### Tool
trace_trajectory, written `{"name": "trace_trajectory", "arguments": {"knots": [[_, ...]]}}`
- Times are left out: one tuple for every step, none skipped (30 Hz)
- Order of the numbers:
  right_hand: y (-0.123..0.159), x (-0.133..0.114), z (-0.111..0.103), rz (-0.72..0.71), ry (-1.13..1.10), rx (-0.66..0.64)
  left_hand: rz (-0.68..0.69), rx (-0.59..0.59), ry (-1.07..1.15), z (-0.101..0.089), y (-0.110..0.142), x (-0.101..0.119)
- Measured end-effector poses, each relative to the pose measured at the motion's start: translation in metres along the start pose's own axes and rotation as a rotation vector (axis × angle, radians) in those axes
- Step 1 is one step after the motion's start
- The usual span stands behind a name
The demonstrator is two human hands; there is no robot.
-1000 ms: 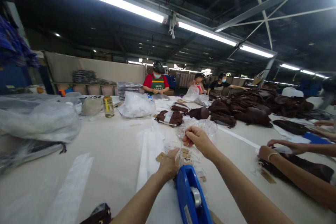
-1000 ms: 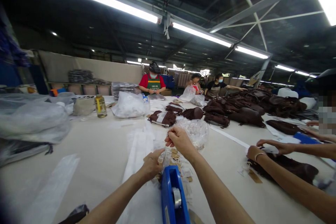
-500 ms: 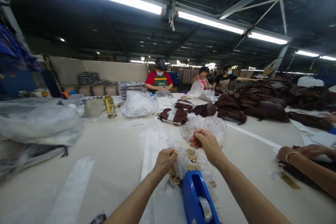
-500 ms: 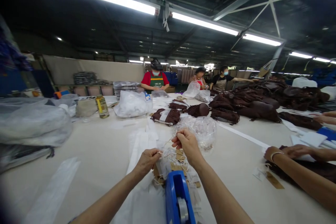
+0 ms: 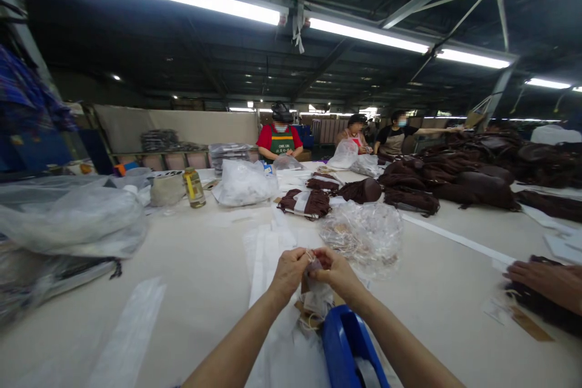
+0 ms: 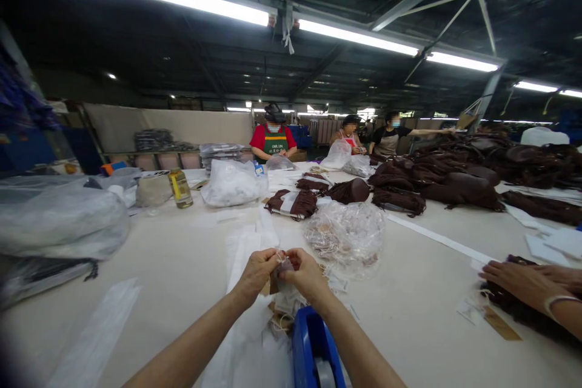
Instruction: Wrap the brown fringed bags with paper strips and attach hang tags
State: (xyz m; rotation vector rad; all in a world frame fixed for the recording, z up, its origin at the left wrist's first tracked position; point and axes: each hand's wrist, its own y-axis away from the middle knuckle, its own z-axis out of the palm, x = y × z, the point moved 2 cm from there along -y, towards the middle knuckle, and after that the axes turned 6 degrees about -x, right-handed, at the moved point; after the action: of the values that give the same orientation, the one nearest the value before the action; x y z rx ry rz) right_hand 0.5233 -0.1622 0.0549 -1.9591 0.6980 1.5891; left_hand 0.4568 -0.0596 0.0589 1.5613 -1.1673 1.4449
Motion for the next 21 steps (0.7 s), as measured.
{"name": "trace_trajectory", "arguments": {"knots": [[0.000,0.000,-0.001,-0.005,-0.018,-0.006,-0.007,-0.001,0.038,0.000,0.001,0.003],[0.000,0.000,-0.001,-0.013,-0.031,-0.006,-0.016,-0.002,0.076,0.001,0.001,0.006],[0.001,-0.001,-0.002,-0.022,-0.038,0.001,-0.028,-0.001,0.110,0.002,0.001,0.008],[0.001,-0.001,-0.003,-0.032,-0.039,0.011,-0.041,0.000,0.140,0.002,0.000,0.010],[0.002,-0.002,-0.005,-0.044,-0.033,0.023,-0.052,0.004,0.162,0.002,0.000,0.011],[0.003,-0.003,-0.006,-0.056,-0.022,0.036,-0.062,0.008,0.175,0.002,-0.001,0.012],[0.004,-0.004,-0.007,-0.067,-0.007,0.051,-0.070,0.013,0.180,0.002,-0.002,0.012],[0.004,-0.005,-0.009,-0.076,0.008,0.066,-0.074,0.015,0.179,0.002,-0.003,0.011],[0.005,-0.007,-0.010,-0.083,0.023,0.083,-0.076,0.017,0.171,0.001,-0.003,0.009],[0.005,-0.008,-0.012,-0.087,0.036,0.101,-0.077,0.017,0.159,0.000,-0.004,0.007],[0.005,-0.009,-0.013,-0.087,0.047,0.119,-0.077,0.017,0.143,0.000,-0.004,0.004],[0.005,-0.010,-0.015,-0.084,0.053,0.139,-0.079,0.016,0.122,-0.001,-0.005,0.001],[0.005,-0.011,-0.018,-0.080,0.055,0.163,-0.081,0.014,0.098,-0.001,-0.005,-0.003],[0.005,-0.012,-0.020,-0.075,0.051,0.192,-0.085,0.009,0.073,-0.002,-0.006,-0.007],[0.004,-0.013,-0.022,-0.067,0.040,0.225,-0.088,-0.001,0.049,-0.002,-0.006,-0.010],[0.003,-0.013,-0.025,-0.057,0.020,0.261,-0.091,-0.016,0.028,-0.002,-0.006,-0.014],[0.003,-0.014,-0.027,-0.045,-0.009,0.296,-0.093,-0.036,0.010,-0.002,-0.006,-0.017],[0.002,-0.014,-0.029,-0.031,-0.044,0.326,-0.095,-0.058,-0.006,-0.001,-0.006,-0.019],[0.001,-0.014,-0.032,-0.016,-0.083,0.351,-0.095,-0.081,-0.020,-0.001,-0.006,-0.021],[0.000,-0.015,-0.034,0.000,-0.122,0.371,-0.097,-0.105,-0.032,0.000,-0.005,-0.022],[-0.001,-0.015,-0.036,0.016,-0.158,0.390,-0.099,-0.130,-0.041,0.000,-0.005,-0.023]]}}
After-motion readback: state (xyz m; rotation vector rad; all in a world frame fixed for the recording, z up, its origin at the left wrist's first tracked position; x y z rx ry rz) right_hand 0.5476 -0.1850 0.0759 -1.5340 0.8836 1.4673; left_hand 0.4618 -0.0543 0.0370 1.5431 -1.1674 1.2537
